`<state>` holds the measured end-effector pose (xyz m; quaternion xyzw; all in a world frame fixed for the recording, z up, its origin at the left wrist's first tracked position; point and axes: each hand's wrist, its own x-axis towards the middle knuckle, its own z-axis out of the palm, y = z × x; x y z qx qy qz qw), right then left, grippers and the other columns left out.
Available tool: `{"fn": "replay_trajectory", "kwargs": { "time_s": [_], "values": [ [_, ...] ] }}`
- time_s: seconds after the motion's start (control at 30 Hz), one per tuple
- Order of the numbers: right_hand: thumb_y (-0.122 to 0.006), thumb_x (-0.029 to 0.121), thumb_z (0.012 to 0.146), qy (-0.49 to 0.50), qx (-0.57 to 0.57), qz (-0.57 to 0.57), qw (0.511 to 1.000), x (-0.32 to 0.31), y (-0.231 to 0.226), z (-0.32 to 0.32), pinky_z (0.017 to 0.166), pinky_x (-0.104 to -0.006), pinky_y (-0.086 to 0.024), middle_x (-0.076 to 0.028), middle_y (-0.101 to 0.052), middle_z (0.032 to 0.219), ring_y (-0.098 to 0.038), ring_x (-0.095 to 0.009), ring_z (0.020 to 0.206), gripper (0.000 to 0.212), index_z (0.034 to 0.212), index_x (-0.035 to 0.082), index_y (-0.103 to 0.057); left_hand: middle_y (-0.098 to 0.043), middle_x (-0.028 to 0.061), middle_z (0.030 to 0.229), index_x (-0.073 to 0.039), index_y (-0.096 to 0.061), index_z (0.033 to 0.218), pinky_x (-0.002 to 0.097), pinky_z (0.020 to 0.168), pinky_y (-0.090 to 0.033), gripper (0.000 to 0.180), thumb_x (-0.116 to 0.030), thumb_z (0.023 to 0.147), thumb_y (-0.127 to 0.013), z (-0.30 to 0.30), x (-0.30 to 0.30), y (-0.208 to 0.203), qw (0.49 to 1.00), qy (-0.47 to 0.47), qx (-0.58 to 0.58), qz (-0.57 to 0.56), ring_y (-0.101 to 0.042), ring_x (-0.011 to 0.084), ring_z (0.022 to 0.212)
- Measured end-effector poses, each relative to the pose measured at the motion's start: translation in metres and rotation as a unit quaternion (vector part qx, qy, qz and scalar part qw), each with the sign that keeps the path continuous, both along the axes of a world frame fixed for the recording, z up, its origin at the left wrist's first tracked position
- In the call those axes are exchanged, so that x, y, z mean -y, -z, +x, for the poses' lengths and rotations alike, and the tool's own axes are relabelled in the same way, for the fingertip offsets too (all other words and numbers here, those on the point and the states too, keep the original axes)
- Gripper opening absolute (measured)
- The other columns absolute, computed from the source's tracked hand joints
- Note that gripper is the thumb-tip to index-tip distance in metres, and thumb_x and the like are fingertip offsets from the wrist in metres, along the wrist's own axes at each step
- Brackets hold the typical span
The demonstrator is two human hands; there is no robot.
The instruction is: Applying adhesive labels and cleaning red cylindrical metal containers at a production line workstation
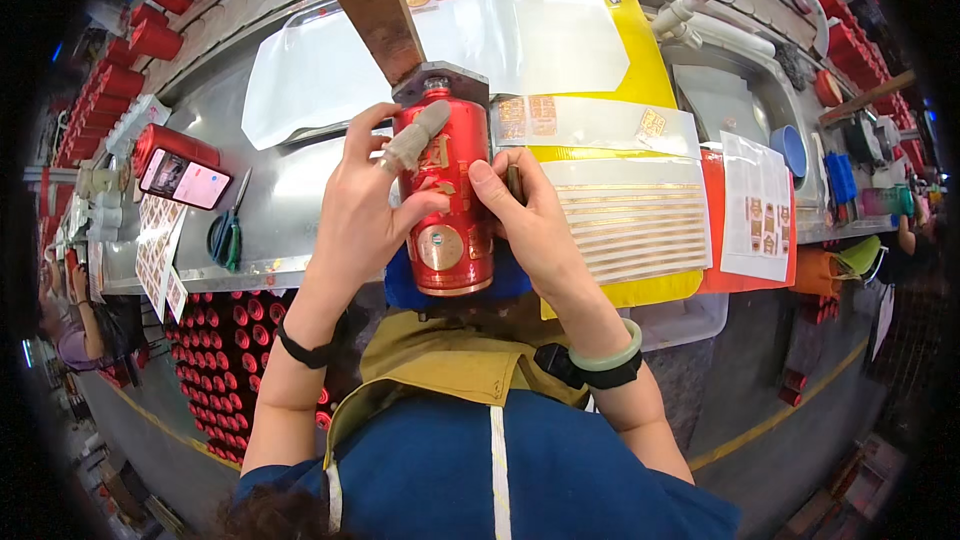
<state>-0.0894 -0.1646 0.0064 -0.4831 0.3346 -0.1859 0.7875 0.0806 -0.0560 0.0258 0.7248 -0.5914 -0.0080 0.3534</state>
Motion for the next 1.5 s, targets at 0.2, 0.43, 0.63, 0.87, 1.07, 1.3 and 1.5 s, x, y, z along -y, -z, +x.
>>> {"fn": "replay_trajectory", "kwargs": {
  "time_s": [0.2,0.43,0.63,0.87,1.07,1.3,1.5],
  "values": [
    [-0.070,0.041,0.103,-0.041,0.027,-0.007,0.999,0.008,0.004,-0.008,0.063,-0.0199,-0.036,0.008,-0.050,0.085,-0.043,-0.002,0.075,0.030,0.104,0.014,-0.056,-0.060,0.0216,0.135,0.003,-0.068,0.130,0.0426,0.082,-0.059,0.071,-0.045,0.081,-0.085,0.009,0.001,0.014,0.999,-0.001,-0.029,-0.029,-0.071,0.0354,0.096],
    [-0.066,0.042,0.105,-0.069,-0.011,-0.115,0.991,0.031,-0.006,-0.011,0.063,-0.0209,-0.037,0.006,-0.050,0.085,-0.043,-0.004,0.073,0.036,0.116,0.009,-0.060,-0.047,0.0209,0.159,-0.009,-0.065,0.143,0.0463,0.099,-0.054,0.078,-0.048,0.079,-0.083,-0.009,-0.032,0.022,0.998,-0.007,-0.059,-0.035,-0.062,0.0405,0.123],
    [-0.060,0.034,0.109,-0.063,0.002,-0.155,0.986,0.039,-0.026,-0.007,0.074,-0.0198,-0.040,0.003,-0.054,0.091,-0.047,-0.003,0.083,0.032,0.125,0.006,-0.060,-0.045,0.0198,0.161,-0.019,-0.066,0.145,0.0489,0.106,-0.050,0.081,-0.052,0.073,-0.084,-0.029,-0.057,0.021,0.999,-0.004,-0.044,0.001,-0.052,0.0430,0.136],
    [-0.059,0.012,0.103,-0.029,0.002,-0.427,0.904,0.043,-0.061,0.018,0.094,-0.0281,-0.046,-0.008,-0.068,0.103,-0.061,-0.015,0.095,0.029,0.131,0.005,-0.062,-0.037,0.0268,0.165,-0.004,-0.055,0.151,0.0498,0.117,-0.040,0.100,-0.040,0.068,-0.097,-0.051,-0.073,0.043,0.994,-0.017,-0.086,-0.067,-0.042,0.0463,0.148],
    [-0.068,0.014,0.077,-0.058,0.068,-0.842,0.532,0.040,-0.055,0.033,0.084,-0.0377,-0.047,0.003,-0.071,0.091,-0.062,-0.020,0.084,0.024,0.101,0.017,-0.074,-0.056,0.0240,0.149,0.003,-0.044,0.155,0.0424,0.114,-0.045,0.101,-0.018,0.071,-0.097,-0.063,-0.065,0.052,0.961,-0.062,-0.269,-0.035,-0.058,0.0341,0.136],
    [-0.080,0.012,0.078,-0.093,0.064,-0.809,0.577,0.046,-0.044,0.047,0.075,-0.0372,-0.044,-0.001,-0.073,0.091,-0.064,-0.021,0.079,0.034,0.111,0.013,-0.073,-0.059,0.0208,0.148,0.006,-0.039,0.156,0.0386,0.110,-0.049,0.101,-0.014,0.075,-0.095,-0.064,-0.067,0.051,0.967,-0.074,-0.241,-0.030,-0.062,0.0269,0.132],
    [-0.071,0.016,0.081,-0.096,0.169,-0.862,0.468,0.050,-0.019,0.026,0.084,-0.0379,-0.049,0.005,-0.073,0.103,-0.059,-0.018,0.084,0.024,0.104,0.022,-0.078,-0.062,0.0246,0.143,0.006,-0.028,0.162,0.0389,0.108,-0.050,0.108,-0.015,0.078,-0.092,-0.056,-0.068,0.060,0.984,-0.044,-0.175,-0.009,-0.065,0.0284,0.127]
  ]
}}
